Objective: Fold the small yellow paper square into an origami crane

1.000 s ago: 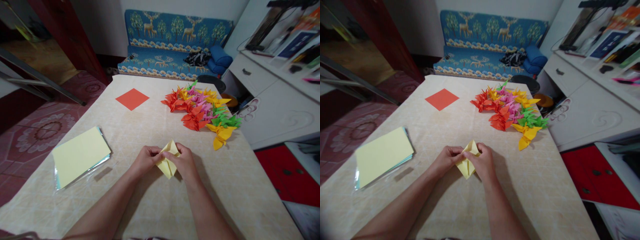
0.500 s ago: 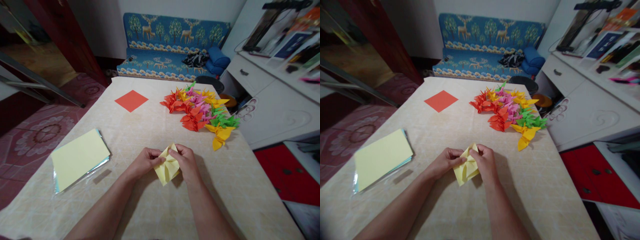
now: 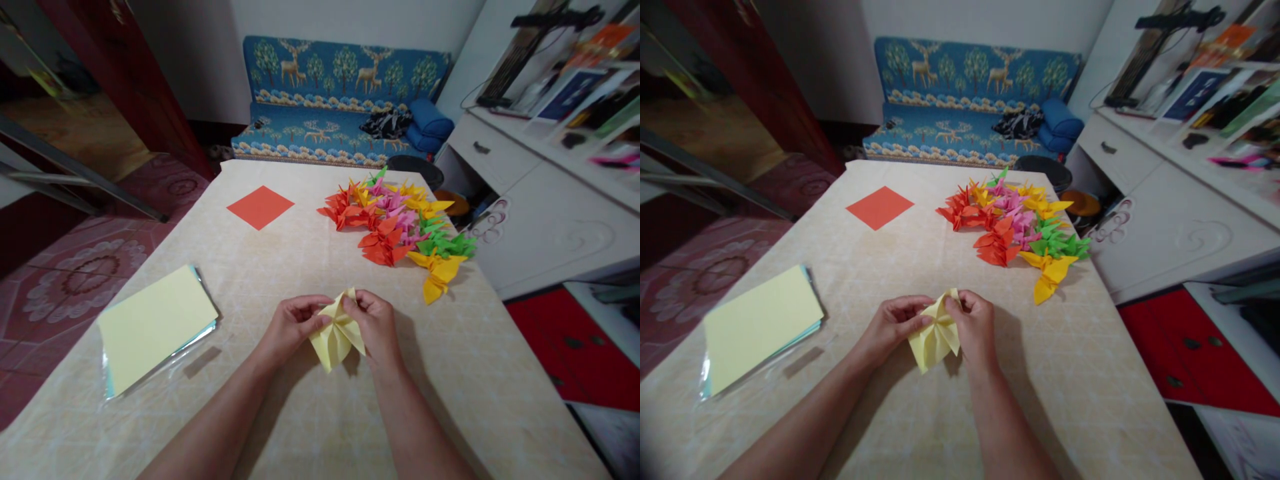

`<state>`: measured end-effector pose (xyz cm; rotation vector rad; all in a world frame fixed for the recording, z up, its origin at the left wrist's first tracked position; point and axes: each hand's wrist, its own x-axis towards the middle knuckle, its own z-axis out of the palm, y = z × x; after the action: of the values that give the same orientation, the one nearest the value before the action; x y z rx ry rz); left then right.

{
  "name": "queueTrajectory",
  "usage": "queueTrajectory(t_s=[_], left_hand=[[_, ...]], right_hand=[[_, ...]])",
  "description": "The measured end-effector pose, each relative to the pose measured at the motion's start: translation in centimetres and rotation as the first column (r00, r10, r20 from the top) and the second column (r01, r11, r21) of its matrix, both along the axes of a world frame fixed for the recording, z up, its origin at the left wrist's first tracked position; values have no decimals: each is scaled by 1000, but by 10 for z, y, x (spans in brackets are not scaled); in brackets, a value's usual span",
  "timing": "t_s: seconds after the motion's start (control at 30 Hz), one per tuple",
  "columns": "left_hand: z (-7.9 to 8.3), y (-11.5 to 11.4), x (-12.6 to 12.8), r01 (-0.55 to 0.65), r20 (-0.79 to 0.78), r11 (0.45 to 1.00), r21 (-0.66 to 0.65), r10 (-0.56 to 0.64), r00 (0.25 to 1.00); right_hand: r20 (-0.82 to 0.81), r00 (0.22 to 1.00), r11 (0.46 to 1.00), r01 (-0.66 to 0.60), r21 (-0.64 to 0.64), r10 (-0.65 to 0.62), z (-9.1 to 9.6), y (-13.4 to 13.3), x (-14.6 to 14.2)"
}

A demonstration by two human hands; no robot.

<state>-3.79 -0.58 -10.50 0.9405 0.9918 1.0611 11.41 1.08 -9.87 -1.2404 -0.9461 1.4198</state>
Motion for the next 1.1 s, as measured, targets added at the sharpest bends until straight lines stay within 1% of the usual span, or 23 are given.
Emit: queueTrajectory(t_s=[0.13, 0.2, 0.3, 0.43, 0.53, 0.63, 0.73, 0.8, 0.93, 1.1], left_hand=[[3, -1, 0, -15, -31, 999, -37, 14, 999], [2, 0, 1, -17, -69, 1000, -4, 16, 997], [0, 0, 0, 11, -141, 998, 68, -1, 990], [-1, 0, 0, 28, -178, 996, 84, -13, 984], [0, 0, 0, 45, -211, 994, 102, -22, 977], [1, 0, 0, 52, -246, 991, 125, -20, 969], [-2, 1, 0, 74, -282, 982, 172, -23, 959], [-4, 1, 0, 102, -313, 973, 207, -33, 949], [-4, 0, 1, 144, -369, 956, 255, -41, 928], [1, -2, 2, 168, -399, 955, 245, -58, 915]], right_hand=[[-42, 998, 999, 38, -11, -38, 0, 1, -1], [-37, 998, 999, 45, -11, -45, -2, 1, -1], [-33, 998, 998, 53, -14, -53, -5, 1, -1], [-60, 997, 998, 57, -21, -58, -5, 1, -1], [-45, 998, 999, 46, -16, -47, -3, 1, -1], [11, 1000, 1000, 3, 2, -3, 0, 0, 0], [145, 987, 998, -67, 4, 66, 2, 0, -1], [229, 970, 996, -89, 15, 83, 2, 1, -1], [299, 952, 995, -88, 51, 69, 0, 2, 0], [313, 949, 996, -61, 70, 37, -1, 2, 0]])
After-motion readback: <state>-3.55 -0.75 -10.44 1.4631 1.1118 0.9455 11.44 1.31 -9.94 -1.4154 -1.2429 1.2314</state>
